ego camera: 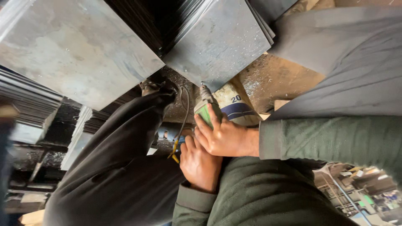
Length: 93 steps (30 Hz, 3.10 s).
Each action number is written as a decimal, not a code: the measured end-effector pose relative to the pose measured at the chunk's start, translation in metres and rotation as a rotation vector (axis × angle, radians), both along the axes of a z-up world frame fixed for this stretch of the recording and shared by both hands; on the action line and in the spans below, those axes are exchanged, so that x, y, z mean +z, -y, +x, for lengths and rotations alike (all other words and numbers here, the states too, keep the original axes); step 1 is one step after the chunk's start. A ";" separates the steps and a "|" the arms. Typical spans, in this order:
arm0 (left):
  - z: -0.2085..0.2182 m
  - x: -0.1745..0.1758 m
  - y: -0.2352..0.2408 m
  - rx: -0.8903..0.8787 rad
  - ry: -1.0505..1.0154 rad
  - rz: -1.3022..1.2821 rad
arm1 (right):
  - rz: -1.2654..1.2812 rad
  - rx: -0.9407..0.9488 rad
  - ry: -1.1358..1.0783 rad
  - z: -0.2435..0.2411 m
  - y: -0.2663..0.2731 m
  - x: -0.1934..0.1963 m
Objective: The person drills holes into small square metal plates using a handheld electric drill, handling the plates one by one from a stack and placing them into another stack after drilling.
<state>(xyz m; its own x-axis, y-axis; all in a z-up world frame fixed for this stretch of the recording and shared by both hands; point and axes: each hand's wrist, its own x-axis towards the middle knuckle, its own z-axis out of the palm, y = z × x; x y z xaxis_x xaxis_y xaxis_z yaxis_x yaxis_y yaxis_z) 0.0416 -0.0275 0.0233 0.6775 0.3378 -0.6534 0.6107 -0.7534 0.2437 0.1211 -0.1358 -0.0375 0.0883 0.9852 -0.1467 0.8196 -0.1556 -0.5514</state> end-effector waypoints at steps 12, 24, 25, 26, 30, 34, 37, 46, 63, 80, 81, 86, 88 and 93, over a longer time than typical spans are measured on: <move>-0.014 0.003 0.006 0.028 -0.041 -0.039 | -0.011 -0.028 0.017 -0.004 0.008 0.011; -0.018 0.001 0.007 0.050 0.134 -0.048 | -0.048 -0.022 0.033 -0.008 0.003 0.010; -0.019 0.002 0.008 0.041 0.132 -0.041 | -0.044 -0.031 0.039 -0.009 0.004 0.010; -0.019 0.002 0.008 0.033 0.129 -0.030 | -0.037 -0.038 0.043 -0.009 0.005 0.009; -0.021 0.000 0.009 0.014 0.069 -0.014 | -0.041 -0.055 0.042 -0.011 0.006 0.009; -0.023 0.000 0.010 0.007 0.047 -0.004 | -0.032 -0.060 0.038 -0.013 0.007 0.009; -0.022 -0.002 0.010 0.008 0.043 -0.001 | -0.035 -0.062 0.051 -0.014 0.006 0.008; -0.011 -0.001 0.008 -0.012 0.097 0.046 | 0.047 -0.077 -0.004 -0.008 0.004 0.001; -0.011 -0.005 0.011 -0.050 0.025 0.100 | 0.080 -0.027 0.036 -0.001 0.006 -0.003; -0.005 -0.006 0.009 0.005 -0.009 0.055 | 0.068 -0.014 -0.008 0.005 0.005 -0.006; -0.005 -0.005 0.009 0.004 -0.020 0.053 | 0.066 -0.015 -0.017 0.004 0.005 -0.006; -0.003 -0.007 0.007 0.030 0.038 0.070 | 0.081 -0.018 -0.001 0.002 0.003 -0.009; -0.004 -0.007 0.007 0.037 0.050 0.065 | 0.084 -0.016 0.001 0.000 0.003 -0.009; -0.008 -0.010 0.006 0.042 0.029 0.061 | 0.074 -0.007 0.009 -0.001 0.002 -0.012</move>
